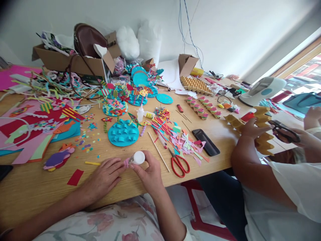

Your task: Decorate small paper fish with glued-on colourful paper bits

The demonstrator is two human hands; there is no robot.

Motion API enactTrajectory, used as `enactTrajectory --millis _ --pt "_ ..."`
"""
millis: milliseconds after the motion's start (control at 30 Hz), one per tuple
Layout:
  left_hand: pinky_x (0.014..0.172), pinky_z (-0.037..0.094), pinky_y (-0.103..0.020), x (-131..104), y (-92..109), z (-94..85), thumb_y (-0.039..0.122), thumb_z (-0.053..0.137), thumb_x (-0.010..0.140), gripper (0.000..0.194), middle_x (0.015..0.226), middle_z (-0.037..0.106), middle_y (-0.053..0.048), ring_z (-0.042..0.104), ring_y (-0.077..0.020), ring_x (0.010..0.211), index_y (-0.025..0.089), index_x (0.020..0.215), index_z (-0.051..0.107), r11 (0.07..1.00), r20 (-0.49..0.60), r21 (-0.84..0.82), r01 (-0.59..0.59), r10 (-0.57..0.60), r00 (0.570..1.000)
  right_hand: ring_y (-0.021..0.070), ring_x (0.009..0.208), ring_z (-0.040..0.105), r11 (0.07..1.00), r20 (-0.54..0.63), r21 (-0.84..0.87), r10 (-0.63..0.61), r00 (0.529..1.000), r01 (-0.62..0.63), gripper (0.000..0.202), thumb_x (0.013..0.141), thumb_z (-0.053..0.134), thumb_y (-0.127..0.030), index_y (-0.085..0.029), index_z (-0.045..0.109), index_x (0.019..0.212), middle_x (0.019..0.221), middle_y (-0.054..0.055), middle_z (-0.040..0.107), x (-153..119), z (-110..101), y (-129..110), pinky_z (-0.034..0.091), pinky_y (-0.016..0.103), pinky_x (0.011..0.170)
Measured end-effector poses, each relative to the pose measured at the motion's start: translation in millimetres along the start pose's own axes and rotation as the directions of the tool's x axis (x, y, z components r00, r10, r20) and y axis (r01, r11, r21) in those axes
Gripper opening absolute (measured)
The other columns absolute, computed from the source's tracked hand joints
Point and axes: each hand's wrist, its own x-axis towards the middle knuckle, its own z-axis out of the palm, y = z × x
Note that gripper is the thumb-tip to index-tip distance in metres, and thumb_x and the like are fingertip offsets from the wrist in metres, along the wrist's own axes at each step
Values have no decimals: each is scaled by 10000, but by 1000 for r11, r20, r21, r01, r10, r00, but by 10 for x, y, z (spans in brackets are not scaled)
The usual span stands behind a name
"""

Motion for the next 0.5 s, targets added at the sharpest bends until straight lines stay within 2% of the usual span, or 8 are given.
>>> enactTrajectory --millis 233,367,500 --pt "939 376 -394 12 3 -2 157 523 820 253 1096 600 -54 455 -218 1085 153 1070 564 1000 -8 1 -3 3 1000 169 712 571 1000 41 -7 -12 999 12 212 723 657 -356 -199 592 849 771 22 629 7 5 1 446 284 645" --pt "929 382 -397 12 1 -2 145 532 809 294 1100 595 -57 461 -218 1077 161 1102 544 1000 17 3 -2 2 1000 174 718 574 1000 -9 -13 5 1000 -5 208 724 656 -344 -194 584 849 773 26 627 22 -60 37 452 293 654" --pt "942 372 -406 2 0 -2 135 527 809 307 1127 588 -51 453 -224 1091 163 1113 541 1000 25 -5 1 -1 1000 181 735 574 1000 -36 10 6 999 -6 235 714 664 -359 -193 576 854 794 30 623 44 -32 40 457 301 666"
